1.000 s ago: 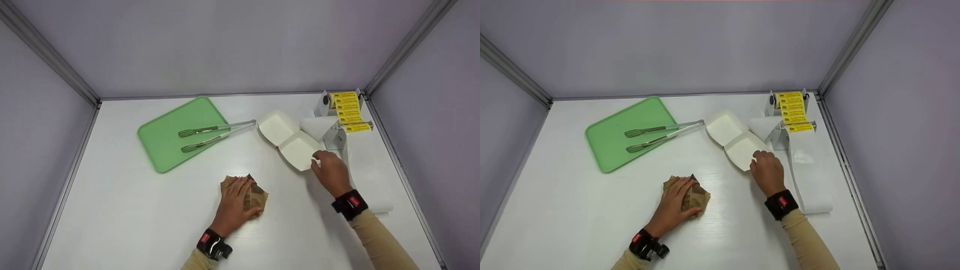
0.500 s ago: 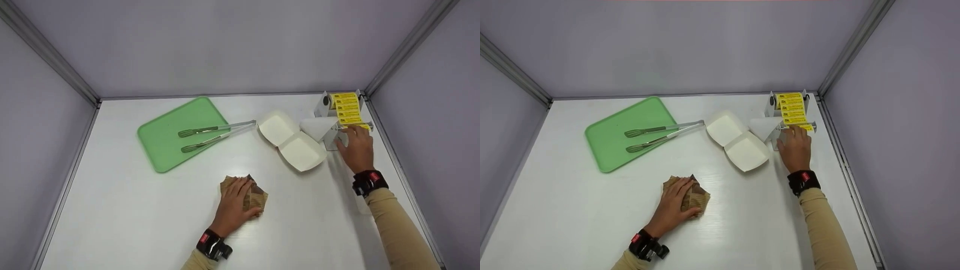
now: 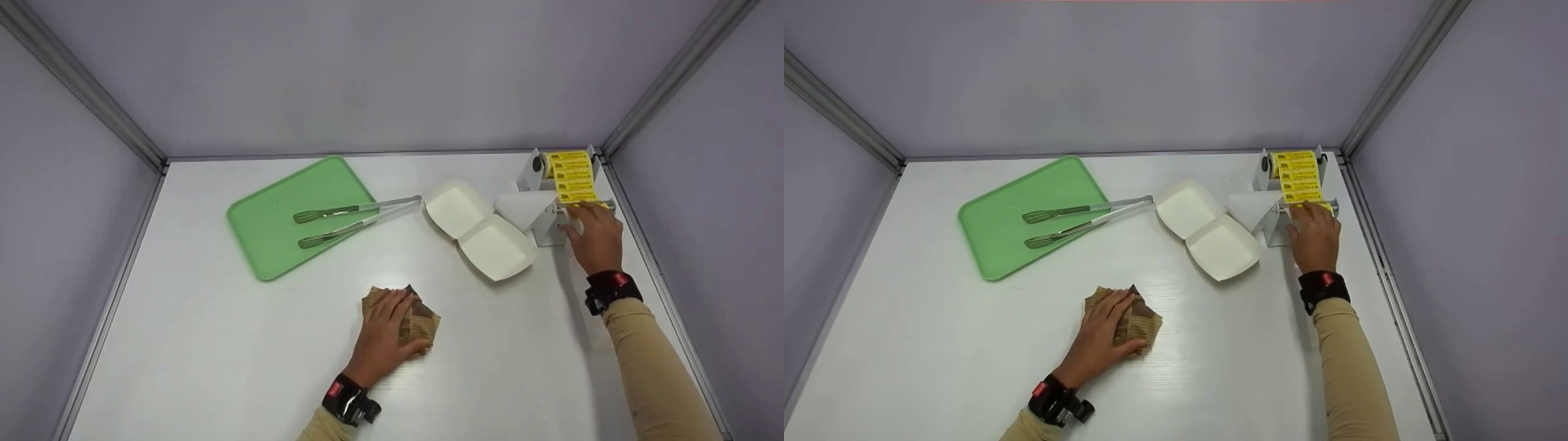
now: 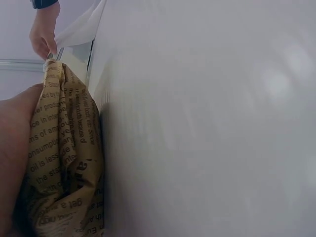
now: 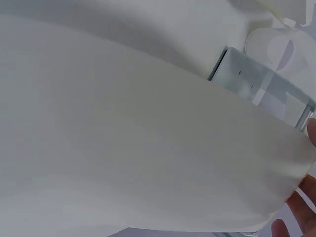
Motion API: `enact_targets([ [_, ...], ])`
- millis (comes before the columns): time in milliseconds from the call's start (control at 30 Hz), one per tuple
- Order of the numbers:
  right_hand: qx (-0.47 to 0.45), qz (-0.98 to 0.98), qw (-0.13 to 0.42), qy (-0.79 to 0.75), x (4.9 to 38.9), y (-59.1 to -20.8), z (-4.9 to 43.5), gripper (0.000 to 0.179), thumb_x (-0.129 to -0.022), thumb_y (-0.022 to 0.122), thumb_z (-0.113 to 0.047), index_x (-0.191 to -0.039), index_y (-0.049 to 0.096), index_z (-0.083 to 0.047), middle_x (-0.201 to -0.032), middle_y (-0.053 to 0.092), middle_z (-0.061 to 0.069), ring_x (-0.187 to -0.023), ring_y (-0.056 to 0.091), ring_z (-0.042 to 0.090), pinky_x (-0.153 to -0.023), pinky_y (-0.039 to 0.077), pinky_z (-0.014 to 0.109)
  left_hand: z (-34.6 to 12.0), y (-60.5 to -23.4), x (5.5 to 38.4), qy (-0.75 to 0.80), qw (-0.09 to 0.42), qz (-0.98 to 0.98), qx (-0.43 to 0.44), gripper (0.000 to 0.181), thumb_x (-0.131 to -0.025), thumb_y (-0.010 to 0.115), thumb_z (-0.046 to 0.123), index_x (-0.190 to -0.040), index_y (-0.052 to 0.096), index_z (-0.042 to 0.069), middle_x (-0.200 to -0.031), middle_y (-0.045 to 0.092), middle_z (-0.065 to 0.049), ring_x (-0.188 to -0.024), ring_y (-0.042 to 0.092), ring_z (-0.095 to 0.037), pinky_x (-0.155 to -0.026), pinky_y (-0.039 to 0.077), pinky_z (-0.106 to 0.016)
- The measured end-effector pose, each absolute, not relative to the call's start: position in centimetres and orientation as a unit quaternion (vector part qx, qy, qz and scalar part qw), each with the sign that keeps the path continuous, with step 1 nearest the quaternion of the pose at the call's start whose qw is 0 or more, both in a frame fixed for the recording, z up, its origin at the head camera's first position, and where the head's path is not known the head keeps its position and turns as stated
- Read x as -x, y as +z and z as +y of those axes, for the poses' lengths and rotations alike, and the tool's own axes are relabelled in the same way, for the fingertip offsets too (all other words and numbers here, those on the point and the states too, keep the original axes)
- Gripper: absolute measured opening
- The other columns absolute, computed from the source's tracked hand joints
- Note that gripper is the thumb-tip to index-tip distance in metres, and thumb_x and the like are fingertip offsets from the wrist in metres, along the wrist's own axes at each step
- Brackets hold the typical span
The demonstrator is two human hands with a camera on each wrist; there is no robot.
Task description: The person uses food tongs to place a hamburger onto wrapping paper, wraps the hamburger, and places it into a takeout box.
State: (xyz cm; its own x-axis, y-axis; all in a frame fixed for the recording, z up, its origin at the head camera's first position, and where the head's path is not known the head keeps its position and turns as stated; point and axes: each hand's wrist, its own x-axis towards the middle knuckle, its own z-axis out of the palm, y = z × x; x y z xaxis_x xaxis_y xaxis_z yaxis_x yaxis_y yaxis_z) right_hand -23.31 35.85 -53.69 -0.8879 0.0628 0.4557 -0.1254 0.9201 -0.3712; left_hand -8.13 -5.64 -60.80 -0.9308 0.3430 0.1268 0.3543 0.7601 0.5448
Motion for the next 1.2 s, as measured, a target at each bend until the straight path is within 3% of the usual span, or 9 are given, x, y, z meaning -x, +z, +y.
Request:
enact_targets([
  [167, -0.012, -0.942, 0.254, 0.221, 23.8, -53.8, 36.0, 0.034, -0.083, 0.08, -0.001, -0.116, 0.073, 0.001, -0.122, 0.068, 0.024, -0.118, 0.058, 0.044, -0.095, 0.042, 0.063, -5.8, -60.7, 8.1, -0.297, 0.005, -0.937, 0.186, 0.089, -0.088, 0.068, 0.062, -0.158, 0.035, 0.018, -0.163, 0.036, -0.004, -0.153, 0.03, -0.025, -0.125, 0.027, -0.051],
  [400, -0.016, -0.923, 0.26, 0.284, 24.5, -54.3, 36.7, 0.029, -0.084, 0.08, -0.003, -0.111, 0.074, 0.005, -0.117, 0.068, 0.026, -0.109, 0.057, 0.044, -0.098, 0.045, 0.057, -5.7, -60.8, 8.2, -0.301, 0.012, -0.935, 0.188, 0.089, -0.087, 0.068, 0.061, -0.157, 0.036, 0.017, -0.163, 0.036, -0.004, -0.153, 0.031, -0.025, -0.125, 0.028, -0.05],
  [900, -0.052, -0.928, 0.228, 0.29, 24.5, -53.8, 37.6, 0.033, -0.081, 0.082, 0.0, -0.112, 0.073, 0.009, -0.116, 0.067, 0.028, -0.112, 0.055, 0.046, -0.101, 0.043, 0.058, -5.8, -61.0, 8.1, -0.301, 0.025, -0.935, 0.188, 0.089, -0.087, 0.069, 0.062, -0.157, 0.037, 0.017, -0.162, 0.038, -0.004, -0.152, 0.032, -0.027, -0.124, 0.028, -0.051],
  [1200, -0.026, -0.935, 0.221, 0.276, 24.2, -53.6, 37.3, 0.03, -0.086, 0.078, 0.001, -0.115, 0.073, 0.008, -0.12, 0.067, 0.025, -0.114, 0.054, 0.041, -0.101, 0.046, 0.055, -5.7, -61.0, 8.0, -0.304, 0.014, -0.935, 0.18, 0.089, -0.087, 0.069, 0.062, -0.157, 0.037, 0.018, -0.161, 0.038, -0.004, -0.151, 0.033, -0.026, -0.123, 0.03, -0.052],
])
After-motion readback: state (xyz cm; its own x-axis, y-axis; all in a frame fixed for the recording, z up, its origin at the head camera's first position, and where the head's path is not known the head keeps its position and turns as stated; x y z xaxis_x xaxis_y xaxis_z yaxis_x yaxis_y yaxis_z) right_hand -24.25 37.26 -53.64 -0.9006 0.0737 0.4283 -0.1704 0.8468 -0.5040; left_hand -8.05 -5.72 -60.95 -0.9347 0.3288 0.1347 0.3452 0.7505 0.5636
